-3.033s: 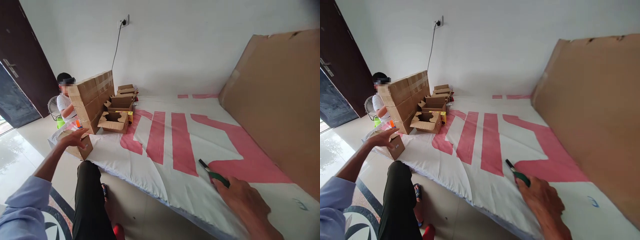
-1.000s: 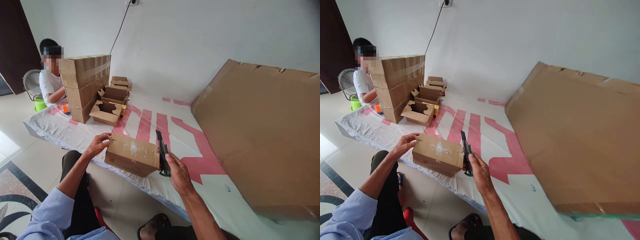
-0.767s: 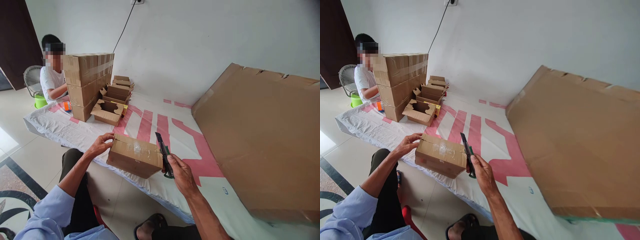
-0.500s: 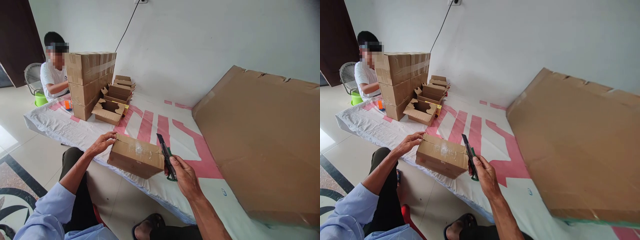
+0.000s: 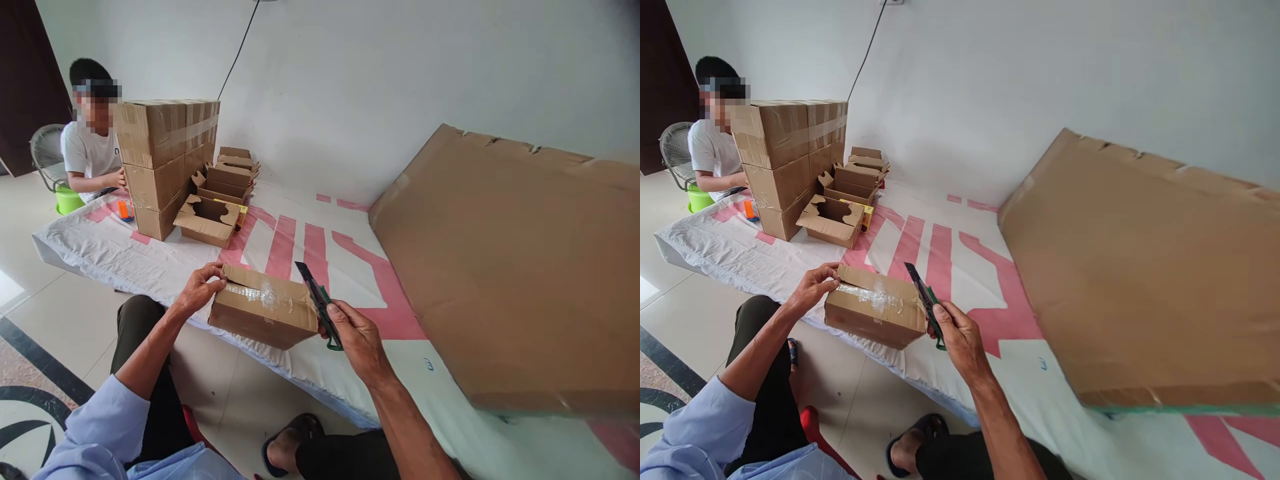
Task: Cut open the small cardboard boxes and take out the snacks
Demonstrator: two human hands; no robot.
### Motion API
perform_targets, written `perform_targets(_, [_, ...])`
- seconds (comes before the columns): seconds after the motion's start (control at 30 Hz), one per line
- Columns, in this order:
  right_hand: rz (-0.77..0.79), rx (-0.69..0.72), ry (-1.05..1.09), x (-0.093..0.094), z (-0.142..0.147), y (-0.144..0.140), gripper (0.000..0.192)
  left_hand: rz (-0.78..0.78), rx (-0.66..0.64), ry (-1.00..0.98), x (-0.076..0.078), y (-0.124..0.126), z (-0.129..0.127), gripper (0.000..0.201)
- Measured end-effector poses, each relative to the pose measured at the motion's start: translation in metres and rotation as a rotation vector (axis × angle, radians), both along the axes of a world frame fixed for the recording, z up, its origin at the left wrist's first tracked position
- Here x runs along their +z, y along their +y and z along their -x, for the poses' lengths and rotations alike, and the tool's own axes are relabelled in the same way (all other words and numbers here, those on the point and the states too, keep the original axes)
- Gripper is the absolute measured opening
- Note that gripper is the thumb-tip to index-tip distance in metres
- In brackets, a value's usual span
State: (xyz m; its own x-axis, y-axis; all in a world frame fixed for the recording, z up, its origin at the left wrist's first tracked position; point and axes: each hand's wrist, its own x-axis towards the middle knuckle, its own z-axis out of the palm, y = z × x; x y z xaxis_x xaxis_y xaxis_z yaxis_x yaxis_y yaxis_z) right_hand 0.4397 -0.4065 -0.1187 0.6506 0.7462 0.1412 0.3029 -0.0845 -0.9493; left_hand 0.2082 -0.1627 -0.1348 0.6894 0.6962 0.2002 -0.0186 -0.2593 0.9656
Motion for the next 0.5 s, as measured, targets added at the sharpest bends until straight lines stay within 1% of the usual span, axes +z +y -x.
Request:
perform_targets(0.1, [-0.019,0.023,0.042,0.002,-0.001,0.0,0.058,-0.033,0.017,0.008,-0.002,0.001,-0.001,0.016])
perform_targets(0.23, [-0.028,0.049,0.093,0.005,-0.003,-0.003,0.057,-0.055,0.006,0.002,0.002,0.0,0.002,0.023])
perform_targets(0.33, [-0.002,0.087,0.074,0.009,-0.008,-0.007,0.055,0.0,-0.052,-0.002,0.007,0.0,0.007,0.031])
perform_targets(0.4, [0.048,0.118,0.023,0.014,-0.012,-0.009,0.053,0.035,-0.1,0.004,0.011,0.001,0.01,0.032])
perform_targets(0.5, [0.104,0.157,-0.059,0.028,-0.015,-0.007,0.05,0.012,-0.153,0.002,0.015,0.005,0.013,0.03])
